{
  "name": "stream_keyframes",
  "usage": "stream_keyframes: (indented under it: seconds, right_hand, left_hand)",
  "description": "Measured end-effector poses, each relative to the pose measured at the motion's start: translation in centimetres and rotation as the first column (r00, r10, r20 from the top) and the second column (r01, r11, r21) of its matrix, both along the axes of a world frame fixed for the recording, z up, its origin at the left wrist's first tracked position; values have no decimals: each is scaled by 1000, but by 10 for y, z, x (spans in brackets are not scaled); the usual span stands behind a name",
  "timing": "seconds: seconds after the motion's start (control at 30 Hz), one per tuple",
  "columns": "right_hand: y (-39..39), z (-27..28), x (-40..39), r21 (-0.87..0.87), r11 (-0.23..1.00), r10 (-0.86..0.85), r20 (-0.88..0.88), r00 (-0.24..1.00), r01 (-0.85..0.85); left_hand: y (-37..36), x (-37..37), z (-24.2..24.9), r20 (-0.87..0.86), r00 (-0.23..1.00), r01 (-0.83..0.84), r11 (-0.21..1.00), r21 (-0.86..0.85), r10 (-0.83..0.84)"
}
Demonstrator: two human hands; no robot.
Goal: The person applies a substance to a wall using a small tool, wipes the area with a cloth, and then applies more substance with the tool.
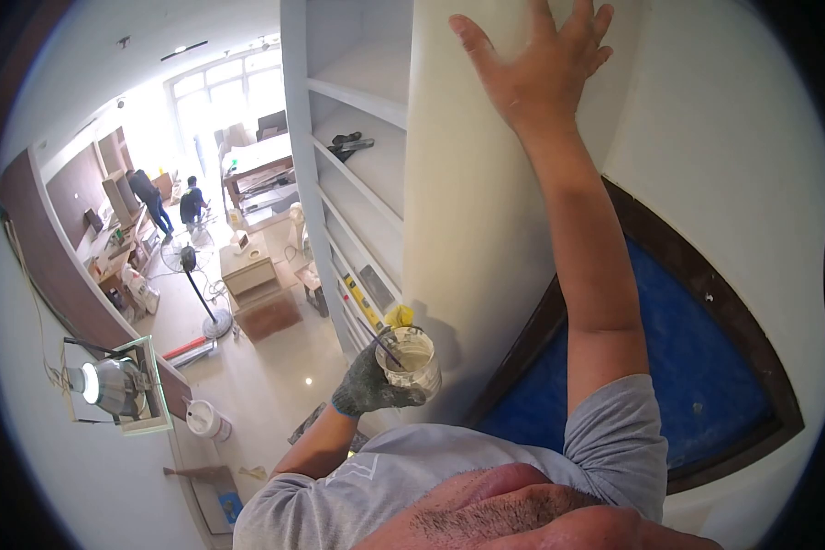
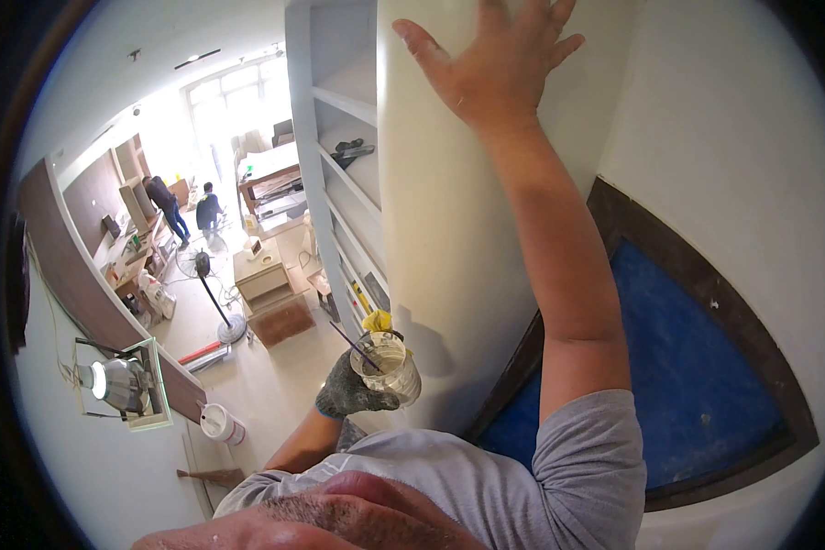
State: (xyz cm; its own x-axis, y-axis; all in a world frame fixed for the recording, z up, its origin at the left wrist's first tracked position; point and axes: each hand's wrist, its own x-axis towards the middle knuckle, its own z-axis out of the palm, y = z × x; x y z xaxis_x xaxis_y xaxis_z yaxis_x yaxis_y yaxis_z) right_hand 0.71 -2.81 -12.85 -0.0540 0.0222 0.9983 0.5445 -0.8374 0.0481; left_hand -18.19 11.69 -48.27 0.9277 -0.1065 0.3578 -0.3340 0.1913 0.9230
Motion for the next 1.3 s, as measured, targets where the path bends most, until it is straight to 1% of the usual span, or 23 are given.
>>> stream_keyframes:
  seconds: [0.1, 0.4, 0.5, 0.53, 0.6, 0.7, 0.8, 0.9, 1.0, 1.1, 1.2, 1.3]
  right_hand:
    - [5, 1, -3, -45, 999, -1, 70, 998, 4]
    - [23, 5, -25, -165, 978, -134, -28, 991, 127]
    - [23, 13, -44, -304, 947, -161, -161, 974, 106]
    - [23, 12, -41, -310, 942, -160, -87, 983, 126]
    - [24, 7, -28, -318, 933, -155, 61, 986, 167]
    - [15, 0, -8, -165, 986, 9, 68, 998, 2]
    - [4, -4, 5, -49, 991, 128, 75, 989, -125]
    - [1, -4, -1, -57, 995, 81, 37, 996, -79]
    - [5, -2, -3, -94, 995, 49, 36, 998, -45]
    - [11, 1, -7, -118, 990, -73, 41, 997, 77]
    - [19, 5, -9, -136, 984, -112, 49, 993, 118]
    - [20, 9, -24, -224, 973, -59, -22, 998, 53]
  left_hand:
    - [-1, 1, -2, -7, 1000, 6, 999, -45, -6]
    - [1, 2, -11, 1, 1000, -9, 1000, -10, 9]
    - [1, 3, -12, -10, 1000, 12, 1000, -25, -12]
    - [1, 3, -12, -18, 1000, 11, 1000, -27, -12]
    - [0, 2, -13, -34, 999, 9, 999, -32, -10]
    - [-3, 0, -14, -6, 1000, 11, 999, -33, -11]
    - [-4, -3, -12, -7, 1000, 11, 999, -38, -11]
    - [-3, -3, -12, -29, 999, 16, 998, -53, -17]
    - [-4, -4, -14, -53, 998, 21, 998, -64, -24]
    - [-5, -3, -16, -42, 999, 14, 997, -77, -17]
    - [-4, -4, -15, -12, 1000, -8, 1000, -20, 7]
    - [-6, -5, -15, -69, 997, 27, 985, -170, -40]
